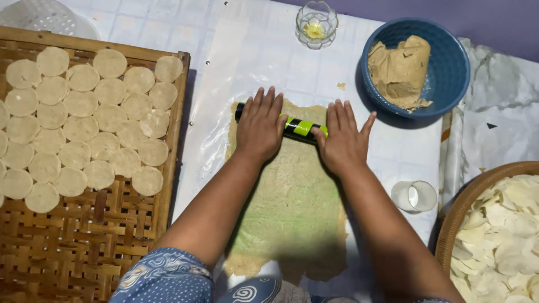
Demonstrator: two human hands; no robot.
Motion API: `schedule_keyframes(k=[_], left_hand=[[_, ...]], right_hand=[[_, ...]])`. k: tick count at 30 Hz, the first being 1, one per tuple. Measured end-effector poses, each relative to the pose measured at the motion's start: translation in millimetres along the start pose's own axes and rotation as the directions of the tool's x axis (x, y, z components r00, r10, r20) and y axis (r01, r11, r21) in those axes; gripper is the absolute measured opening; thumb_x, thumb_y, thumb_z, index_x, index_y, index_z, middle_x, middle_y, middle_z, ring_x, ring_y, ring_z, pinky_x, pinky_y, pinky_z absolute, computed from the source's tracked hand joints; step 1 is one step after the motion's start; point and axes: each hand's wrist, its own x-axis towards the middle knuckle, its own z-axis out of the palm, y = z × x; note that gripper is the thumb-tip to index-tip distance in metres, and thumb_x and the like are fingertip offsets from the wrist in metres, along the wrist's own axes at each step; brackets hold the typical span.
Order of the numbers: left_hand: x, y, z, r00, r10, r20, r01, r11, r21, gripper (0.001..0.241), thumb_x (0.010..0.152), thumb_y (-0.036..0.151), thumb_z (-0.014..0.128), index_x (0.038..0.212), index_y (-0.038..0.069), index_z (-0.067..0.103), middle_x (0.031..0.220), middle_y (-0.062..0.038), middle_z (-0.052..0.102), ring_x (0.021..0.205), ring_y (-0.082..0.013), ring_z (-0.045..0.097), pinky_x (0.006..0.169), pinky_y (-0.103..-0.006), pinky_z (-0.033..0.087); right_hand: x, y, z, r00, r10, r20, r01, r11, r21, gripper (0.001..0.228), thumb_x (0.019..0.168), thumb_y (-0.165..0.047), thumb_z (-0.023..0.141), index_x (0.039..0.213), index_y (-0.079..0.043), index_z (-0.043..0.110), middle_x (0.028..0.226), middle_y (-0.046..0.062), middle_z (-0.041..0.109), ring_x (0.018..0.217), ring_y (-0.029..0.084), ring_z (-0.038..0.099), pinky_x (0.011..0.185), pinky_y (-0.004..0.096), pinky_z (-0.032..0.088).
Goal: Flattening and spreading dough on a plastic-covered surface to prepare for cutting snack shapes.
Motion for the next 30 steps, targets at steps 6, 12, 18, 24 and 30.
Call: schedule_keyframes(k=[6, 12, 18, 24, 30], left_hand=[[94.8, -7.1, 15.8, 0.932, -0.159, 0.324, 0.132, 0.986, 0.105, 0.069, 0.106, 0.053, 0.005, 0.163, 0.018, 0.022, 0.17, -0.011, 0.018, 0.158, -0.0308, 0.011, 0.127, -0.052, 0.002], [110.6, -17.5, -4.9, 0.981, -0.168, 0.099, 0.195, 0.846, -0.496, 0.057, 0.115, 0.041, 0.022, 0.166, 0.014, 0.017, 0.172, -0.013, 0.014, 0.159, -0.029, 0.007, 0.131, -0.0459, 0.005], [16.5, -44.2, -48.1, 0.922, -0.262, -0.284, 0.002, 0.74, -0.673, 0.047, 0.112, 0.023, 0.036, 0.156, 0.007, 0.034, 0.168, -0.015, 0.026, 0.158, -0.0347, 0.008, 0.13, -0.049, 0.017], [-93.4, -15.5, -96.3, 0.929, -0.291, -0.229, 0.161, 0.875, -0.457, 0.046, 0.111, 0.018, 0.029, 0.153, 0.006, 0.043, 0.165, -0.017, 0.032, 0.156, -0.0338, 0.015, 0.128, -0.046, 0.011], [-117.5, -44.9, -26.3, 0.996, -0.017, -0.083, 0.005, 0.99, -0.144, 0.054, 0.11, 0.03, 0.037, 0.157, 0.005, 0.036, 0.166, -0.021, 0.03, 0.155, -0.0379, 0.021, 0.125, -0.0541, 0.012]], right_hand=[[79.4, 34.9, -0.5, 0.997, 0.047, 0.054, -0.054, 0.989, 0.137, 0.067, 0.111, -0.064, 0.022, 0.161, -0.022, 0.035, 0.161, 0.017, 0.031, 0.152, 0.04, 0.026, 0.115, 0.061, 0.035], [49.7, 32.7, -14.4, 0.981, -0.16, -0.106, 0.181, 0.957, 0.226, 0.048, 0.105, -0.053, 0.055, 0.132, -0.015, 0.065, 0.118, 0.013, 0.06, 0.118, 0.04, 0.06, 0.1, 0.051, 0.048], [22.1, 18.4, -31.5, 0.967, -0.235, -0.095, 0.247, 0.957, 0.152, 0.053, 0.083, -0.017, 0.076, 0.133, -0.008, 0.061, 0.121, 0.014, 0.061, 0.111, 0.035, 0.053, 0.098, 0.044, 0.041], [-25.5, -9.2, -18.6, 0.94, -0.332, -0.075, 0.337, 0.94, 0.058, 0.061, 0.089, -0.033, 0.072, 0.145, -0.019, 0.052, 0.124, 0.007, 0.058, 0.123, 0.029, 0.054, 0.108, 0.049, 0.038], [-61.9, -57.5, 23.6, 0.913, -0.331, -0.236, 0.348, 0.937, 0.03, 0.071, 0.099, -0.043, 0.057, 0.159, -0.01, 0.039, 0.142, 0.018, 0.057, 0.142, 0.034, 0.045, 0.113, 0.079, 0.004]])
